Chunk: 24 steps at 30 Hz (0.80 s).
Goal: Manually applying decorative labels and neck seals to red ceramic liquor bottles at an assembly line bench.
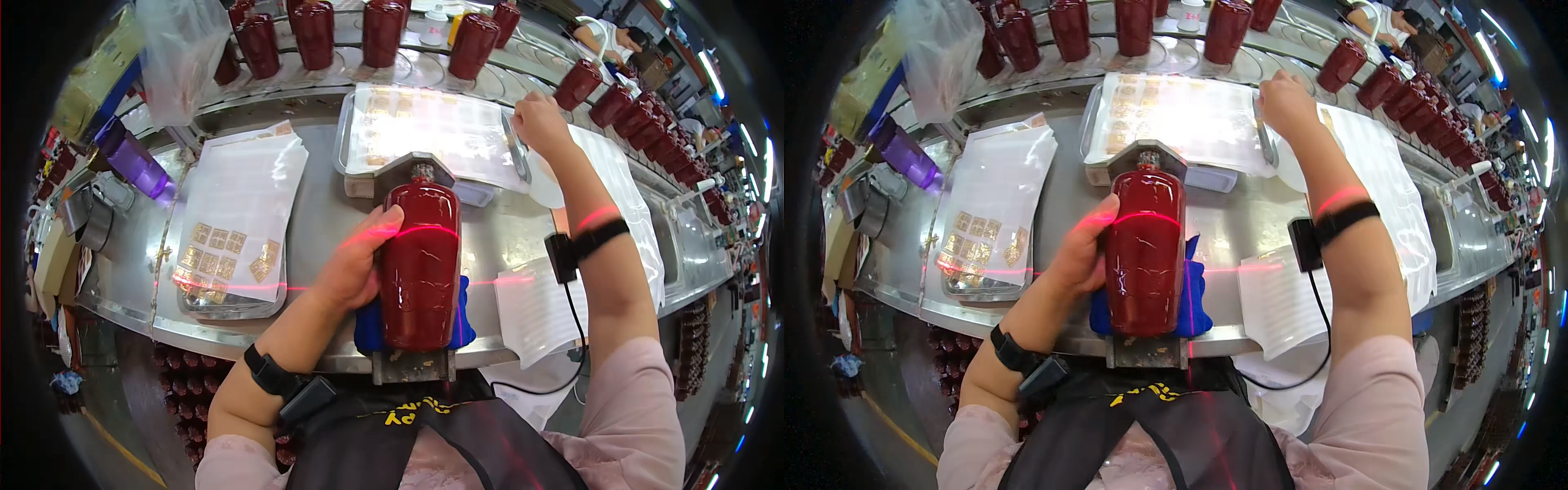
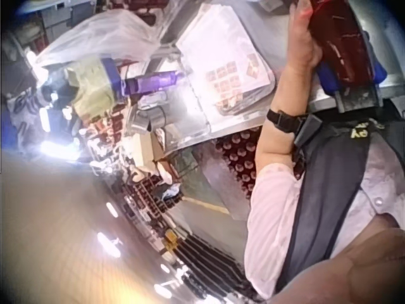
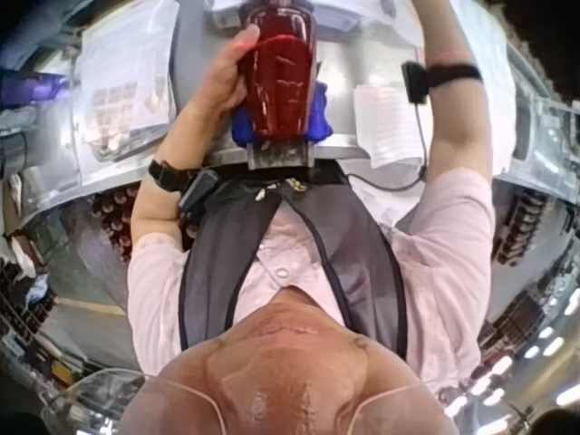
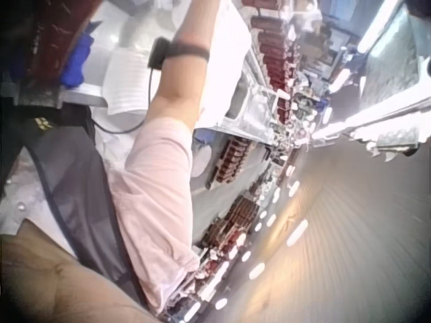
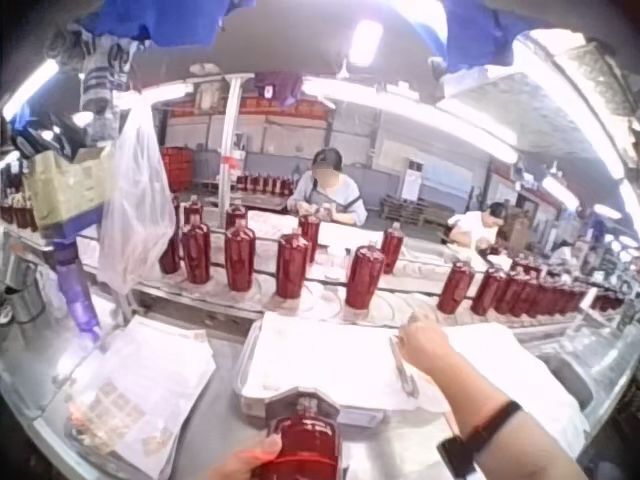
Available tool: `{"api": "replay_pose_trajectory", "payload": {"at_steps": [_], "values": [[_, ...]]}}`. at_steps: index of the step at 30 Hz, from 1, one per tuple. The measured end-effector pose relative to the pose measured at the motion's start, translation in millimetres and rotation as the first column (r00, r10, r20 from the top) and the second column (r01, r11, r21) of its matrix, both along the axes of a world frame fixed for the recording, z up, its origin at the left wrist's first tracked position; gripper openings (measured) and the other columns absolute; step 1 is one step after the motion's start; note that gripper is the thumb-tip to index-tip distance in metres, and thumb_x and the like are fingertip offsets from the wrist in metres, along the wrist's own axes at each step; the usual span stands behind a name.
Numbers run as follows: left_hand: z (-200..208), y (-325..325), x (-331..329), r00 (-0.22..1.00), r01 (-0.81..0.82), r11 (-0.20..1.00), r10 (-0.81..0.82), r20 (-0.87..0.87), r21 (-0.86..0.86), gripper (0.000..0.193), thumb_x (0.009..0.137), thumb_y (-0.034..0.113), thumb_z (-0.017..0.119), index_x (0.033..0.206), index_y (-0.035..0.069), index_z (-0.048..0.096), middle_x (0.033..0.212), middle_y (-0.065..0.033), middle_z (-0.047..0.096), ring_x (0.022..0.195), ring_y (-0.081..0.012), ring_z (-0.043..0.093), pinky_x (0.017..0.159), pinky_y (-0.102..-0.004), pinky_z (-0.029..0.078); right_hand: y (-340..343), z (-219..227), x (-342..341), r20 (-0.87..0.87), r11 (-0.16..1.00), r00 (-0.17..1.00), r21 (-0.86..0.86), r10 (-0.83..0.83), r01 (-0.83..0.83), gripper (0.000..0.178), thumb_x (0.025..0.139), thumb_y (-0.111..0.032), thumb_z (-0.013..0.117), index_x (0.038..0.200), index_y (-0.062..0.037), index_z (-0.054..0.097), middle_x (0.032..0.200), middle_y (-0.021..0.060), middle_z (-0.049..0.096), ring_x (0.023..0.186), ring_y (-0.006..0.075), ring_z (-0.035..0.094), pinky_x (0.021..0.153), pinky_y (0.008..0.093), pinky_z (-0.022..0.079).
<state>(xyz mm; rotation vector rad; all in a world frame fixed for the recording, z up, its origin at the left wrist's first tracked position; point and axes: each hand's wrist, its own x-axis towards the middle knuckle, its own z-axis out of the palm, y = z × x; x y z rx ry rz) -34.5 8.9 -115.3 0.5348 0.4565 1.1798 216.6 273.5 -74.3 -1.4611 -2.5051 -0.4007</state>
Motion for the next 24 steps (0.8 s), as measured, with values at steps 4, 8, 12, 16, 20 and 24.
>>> {"api": "replay_pose_trajectory", "payload": {"at_steps": [4,8,12,16,20,24], "values": [[-2.1,-2.2,4.0,1.0,-0.011,1.0,0.011,-0.006,0.009,0.041,0.102,0.031,0.046,0.134,0.006,0.042,0.127,-0.0102,0.056,0.114,-0.0191,0.058,0.097,-0.0372,0.05,-86.0,41.2,-6.4,-0.329,0.94,0.881,0.129,0.34,-0.314,0.008,0.082,-0.011,0.067,0.081,-0.0027,0.065,0.104,0.014,0.061,0.098,0.0327,0.055,0.084,0.0407,0.046],[-3.7,-1.2,2.2,0.999,0.007,1.0,-0.007,0.038,0.015,0.041,0.102,0.03,0.045,0.134,0.006,0.042,0.127,-0.0105,0.056,0.116,-0.0192,0.057,0.099,-0.0377,0.049,-156.5,88.4,-24.0,-0.592,0.886,0.714,0.003,0.374,-0.463,0.012,0.084,-0.012,0.068,0.084,-0.0015,0.063,0.105,0.0133,0.061,0.091,0.0276,0.057,0.083,0.0365,0.045],[-5.7,-1.5,3.3,0.998,-0.045,0.997,0.047,-0.029,0.065,0.041,0.102,0.028,0.044,0.136,0.005,0.041,0.127,-0.0113,0.056,0.116,-0.0194,0.057,0.099,-0.0369,0.048,-190.2,102.8,-36.2,-0.728,0.736,0.601,-0.2,0.33,-0.647,0.015,0.087,-0.015,0.068,0.087,-0.0011,0.061,0.103,0.0106,0.061,0.088,0.0202,0.058,0.078,0.0322,0.047],[-1.8,-8.9,8.0,0.998,-0.058,0.989,0.056,0.015,0.135,0.044,0.102,0.029,0.045,0.138,0.005,0.038,0.128,-0.0108,0.055,0.116,-0.0206,0.057,0.1,-0.0367,0.047,-193.7,66.3,-54.2,-0.744,0.663,0.599,-0.291,0.297,-0.69,0.014,0.084,-0.011,0.069,0.087,-0.0001,0.062,0.098,0.0103,0.061,0.086,0.0224,0.06,0.078,0.0314,0.048],[9.6,-19.3,12.9,0.948,-0.222,0.959,0.254,-0.192,0.173,0.068,0.096,0.033,0.057,0.146,0.0,0.023,0.136,-0.014,0.047,0.122,-0.0215,0.05,0.105,-0.0373,0.04,-189.2,38.4,-57.2,-0.768,0.674,0.545,-0.209,0.335,-0.708,0.013,0.083,-0.01,0.07,0.088,-0.0005,0.062,0.097,0.0108,0.062,0.089,0.0249,0.061,0.081,0.0325,0.049],[8.7,-29.0,18.7,0.733,-0.241,0.909,0.399,-0.551,0.339,0.092,0.087,0.026,0.07,0.148,-0.005,0.008,0.14,-0.0181,0.038,0.126,-0.0217,0.044,0.106,-0.0351,0.037,-186.2,32.1,-60.1,-0.783,0.661,0.561,-0.273,0.27,-0.699,0.013,0.084,-0.011,0.068,0.085,-0.0011,0.059,0.101,0.0103,0.061,0.093,0.023,0.06,0.084,0.0322,0.048]]}}
